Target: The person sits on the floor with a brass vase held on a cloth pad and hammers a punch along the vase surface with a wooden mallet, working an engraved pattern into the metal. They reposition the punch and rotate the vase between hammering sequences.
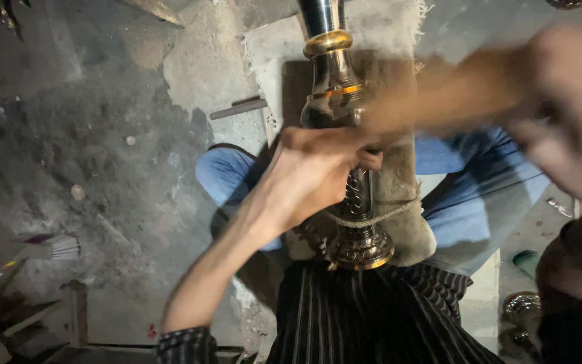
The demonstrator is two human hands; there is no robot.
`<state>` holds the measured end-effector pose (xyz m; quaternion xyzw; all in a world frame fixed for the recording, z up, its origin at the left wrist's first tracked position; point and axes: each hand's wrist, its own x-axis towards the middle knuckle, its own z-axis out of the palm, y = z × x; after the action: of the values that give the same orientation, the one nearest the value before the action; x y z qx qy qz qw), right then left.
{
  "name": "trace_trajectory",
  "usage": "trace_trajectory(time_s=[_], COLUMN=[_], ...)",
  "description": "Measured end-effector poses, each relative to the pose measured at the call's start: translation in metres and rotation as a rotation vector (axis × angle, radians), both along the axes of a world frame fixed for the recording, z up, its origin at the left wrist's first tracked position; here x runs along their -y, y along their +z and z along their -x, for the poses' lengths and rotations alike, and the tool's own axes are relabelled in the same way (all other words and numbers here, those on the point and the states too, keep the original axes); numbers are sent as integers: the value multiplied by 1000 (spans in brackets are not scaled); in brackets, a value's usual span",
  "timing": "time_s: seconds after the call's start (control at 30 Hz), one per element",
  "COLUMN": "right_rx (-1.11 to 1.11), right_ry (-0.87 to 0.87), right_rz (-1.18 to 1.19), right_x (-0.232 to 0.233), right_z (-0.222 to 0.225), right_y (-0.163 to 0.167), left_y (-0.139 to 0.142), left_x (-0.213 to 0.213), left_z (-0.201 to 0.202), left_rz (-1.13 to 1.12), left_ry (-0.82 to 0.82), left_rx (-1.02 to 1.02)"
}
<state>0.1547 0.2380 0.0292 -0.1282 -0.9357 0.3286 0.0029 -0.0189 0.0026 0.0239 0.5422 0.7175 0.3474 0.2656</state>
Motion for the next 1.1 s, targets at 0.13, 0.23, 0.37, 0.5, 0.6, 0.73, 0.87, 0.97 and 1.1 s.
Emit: trace_trajectory(time_s=[0.13, 0.23, 0.37, 0.5, 0.6, 0.73, 0.87, 0.97, 1.1], right_rx=[-197, -419, -407, -345, -340, -282, -401, -448, -568], right_ry=[-506, -375, -699, -781, -810, -900, -682, -712, -842], right_rz=[413, 399, 557, 619, 634, 669, 355, 400, 608], right_x=[27, 43, 66, 89, 95, 85, 68, 67, 78], right_z=[-12, -29, -48, -51, -47, -48, -53, -58, -63], right_y=[-25, -58, -101, -128, -133, -131, -119, -117, -129], left_y=[2, 9, 24, 32, 24, 15, 9, 9, 18], left_x=[-18, -35, -49, -60, -75, -77, -83, -90, -92], left_z=[7, 21, 33, 30, 21, 16, 19, 19, 17], left_rz=[-21, 61, 154, 292, 252, 394, 320, 385, 394], left_ry=[-229, -298, -289, -331, -460, -499, -564, -591, -565], left_rx=[12, 24, 111, 231, 61, 57, 40, 11, 99])
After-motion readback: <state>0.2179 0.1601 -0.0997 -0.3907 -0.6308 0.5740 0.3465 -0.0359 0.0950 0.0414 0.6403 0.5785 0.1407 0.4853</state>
